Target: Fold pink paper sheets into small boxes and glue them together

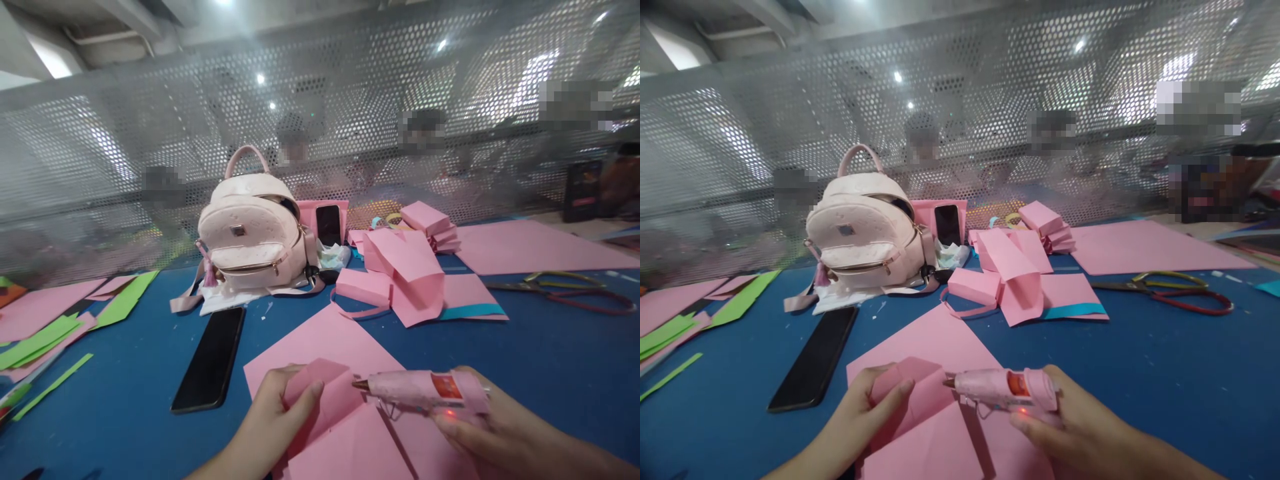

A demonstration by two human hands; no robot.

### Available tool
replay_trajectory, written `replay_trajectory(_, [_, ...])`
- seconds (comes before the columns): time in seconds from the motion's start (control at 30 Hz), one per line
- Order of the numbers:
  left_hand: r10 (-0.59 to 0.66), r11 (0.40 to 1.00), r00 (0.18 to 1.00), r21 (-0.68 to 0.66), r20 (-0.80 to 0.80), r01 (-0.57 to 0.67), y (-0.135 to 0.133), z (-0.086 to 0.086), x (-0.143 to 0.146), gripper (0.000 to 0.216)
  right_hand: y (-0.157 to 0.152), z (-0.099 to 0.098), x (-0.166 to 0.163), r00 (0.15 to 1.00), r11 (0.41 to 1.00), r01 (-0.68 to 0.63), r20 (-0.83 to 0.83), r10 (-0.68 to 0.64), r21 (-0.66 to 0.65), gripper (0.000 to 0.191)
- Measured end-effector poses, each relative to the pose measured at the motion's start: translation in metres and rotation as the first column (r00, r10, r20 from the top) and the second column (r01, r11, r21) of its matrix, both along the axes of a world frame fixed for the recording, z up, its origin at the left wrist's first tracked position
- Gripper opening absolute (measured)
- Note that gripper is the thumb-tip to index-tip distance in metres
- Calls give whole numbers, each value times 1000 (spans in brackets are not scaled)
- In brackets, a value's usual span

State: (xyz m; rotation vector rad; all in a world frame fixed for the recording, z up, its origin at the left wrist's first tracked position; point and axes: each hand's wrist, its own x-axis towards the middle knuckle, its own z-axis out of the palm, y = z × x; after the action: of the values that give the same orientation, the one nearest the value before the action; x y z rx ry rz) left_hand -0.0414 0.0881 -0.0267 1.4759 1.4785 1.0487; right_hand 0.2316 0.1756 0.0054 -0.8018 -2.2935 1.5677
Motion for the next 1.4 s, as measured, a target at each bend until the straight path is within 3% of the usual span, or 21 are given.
replay_trajectory(0.13, [19,1000,1000,7,-18,-19,-2,2,1,37,-6,2,-3,994,996,93,-54,-93,-18,45])
replay_trajectory(0.3, [14,1000,1000,-25,-8,-15,-1,4,2,42,-11,5,-5,994,998,60,-86,-62,-22,43])
replay_trajectory(0.57, [4,998,1000,-60,13,-3,-1,3,2,47,-6,-5,8,997,994,77,25,-79,83,44])
replay_trajectory(0.73, [-27,999,999,-41,27,28,-1,6,2,46,-5,-14,15,973,966,213,62,-224,145,42])
replay_trajectory(0.93, [-11,999,999,-50,32,13,-1,7,2,49,-8,-7,6,993,989,115,-48,-111,96,40])
replay_trajectory(1.23, [12,999,999,-48,30,-11,-1,5,3,47,-3,1,0,999,992,36,-36,-32,122,42])
replay_trajectory(1.33, [-9,999,1000,-34,20,10,-1,4,2,48,-4,-1,2,997,991,72,-28,-70,114,44])
replay_trajectory(1.4, [-21,999,1000,-36,18,22,-1,4,2,49,-7,-5,5,986,978,166,-14,-166,127,46])
